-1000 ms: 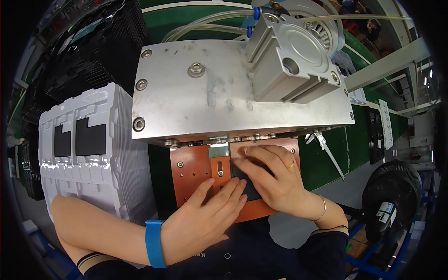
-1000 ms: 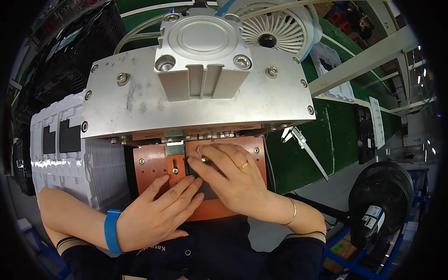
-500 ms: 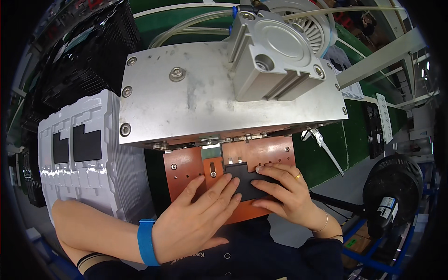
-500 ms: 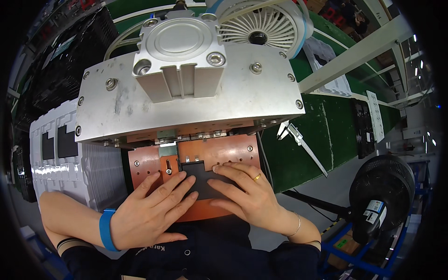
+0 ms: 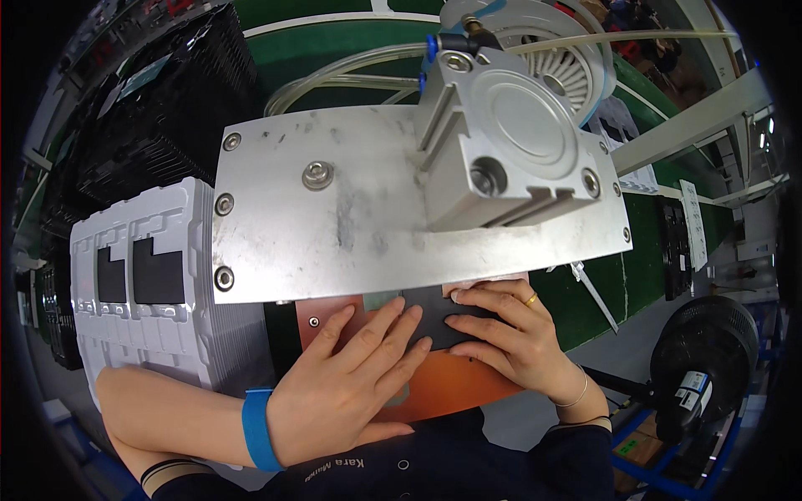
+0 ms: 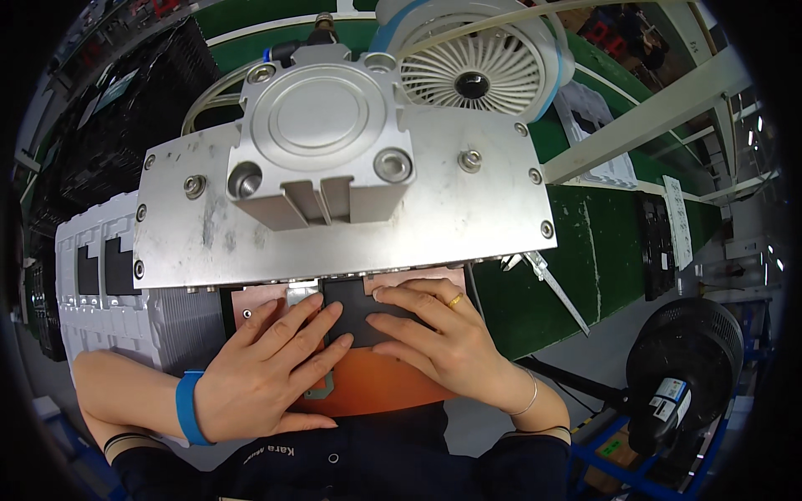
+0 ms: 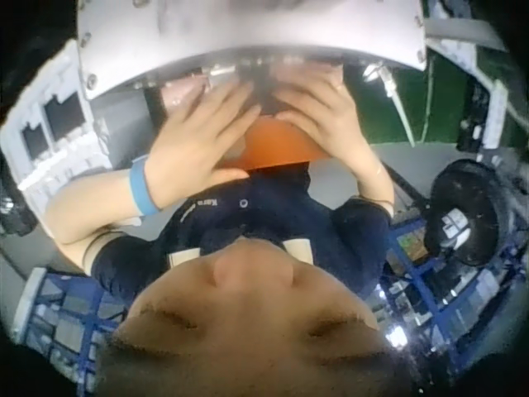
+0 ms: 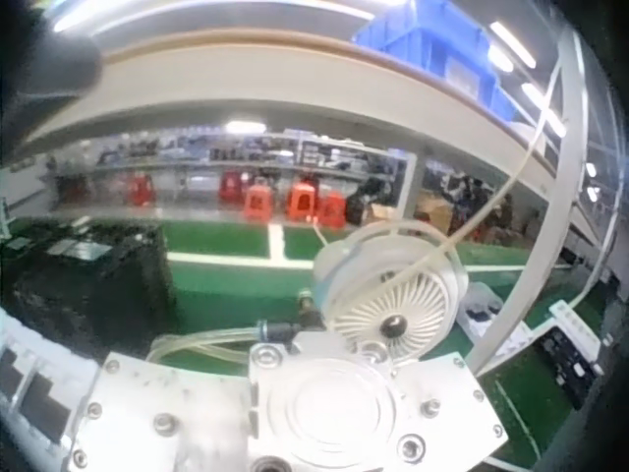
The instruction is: The person repeatedly picks up small black rectangular components from a white foam tray and places them into a metal press machine. They operate the press to process each component, then remove it and return it to the tray. The person also uses a caliper to measure one component during the sequence.
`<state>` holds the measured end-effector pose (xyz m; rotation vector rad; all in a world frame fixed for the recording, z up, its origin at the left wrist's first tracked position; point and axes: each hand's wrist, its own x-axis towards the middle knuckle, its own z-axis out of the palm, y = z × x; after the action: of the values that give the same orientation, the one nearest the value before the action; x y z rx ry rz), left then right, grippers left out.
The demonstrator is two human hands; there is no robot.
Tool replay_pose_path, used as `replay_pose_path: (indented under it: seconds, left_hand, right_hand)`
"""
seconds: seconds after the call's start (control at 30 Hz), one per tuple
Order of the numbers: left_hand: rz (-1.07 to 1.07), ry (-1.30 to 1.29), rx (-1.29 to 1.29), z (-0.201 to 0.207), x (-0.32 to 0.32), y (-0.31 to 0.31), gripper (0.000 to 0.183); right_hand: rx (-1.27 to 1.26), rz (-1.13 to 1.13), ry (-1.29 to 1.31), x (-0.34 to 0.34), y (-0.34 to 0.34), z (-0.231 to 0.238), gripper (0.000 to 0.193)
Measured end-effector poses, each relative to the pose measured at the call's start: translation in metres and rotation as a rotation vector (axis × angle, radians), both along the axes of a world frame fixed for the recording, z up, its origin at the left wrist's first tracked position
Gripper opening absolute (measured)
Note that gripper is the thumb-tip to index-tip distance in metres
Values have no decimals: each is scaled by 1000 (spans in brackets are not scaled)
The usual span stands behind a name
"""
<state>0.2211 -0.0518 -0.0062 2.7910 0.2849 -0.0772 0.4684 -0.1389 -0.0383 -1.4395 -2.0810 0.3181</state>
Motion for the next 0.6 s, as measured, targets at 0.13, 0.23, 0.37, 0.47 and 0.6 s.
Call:
replay_pose_path:
  seconds: [0.13, 0.23, 0.37, 0.47, 0.6]
  left_hand:
    - [2, 33, -16, 2, 1, 1, 82]
    - [5, 51, -20, 4, 1, -1, 82]
    - [2, 61, -36, 3, 2, -1, 82]
    - [-14, 66, -34, 3, 2, 0, 81]
    - [-20, 66, -43, 2, 1, 1, 81]
  right_hand:
    - [-29, -16, 5, 0, -2, 0, 35]
    - [-36, -42, -19, -1, -5, 0, 35]
    - [-27, -30, -27, 1, -3, 0, 37]
    - [-28, -24, -19, 1, -2, 0, 38]
    - [-40, -18, -2, 2, -2, -2, 38]
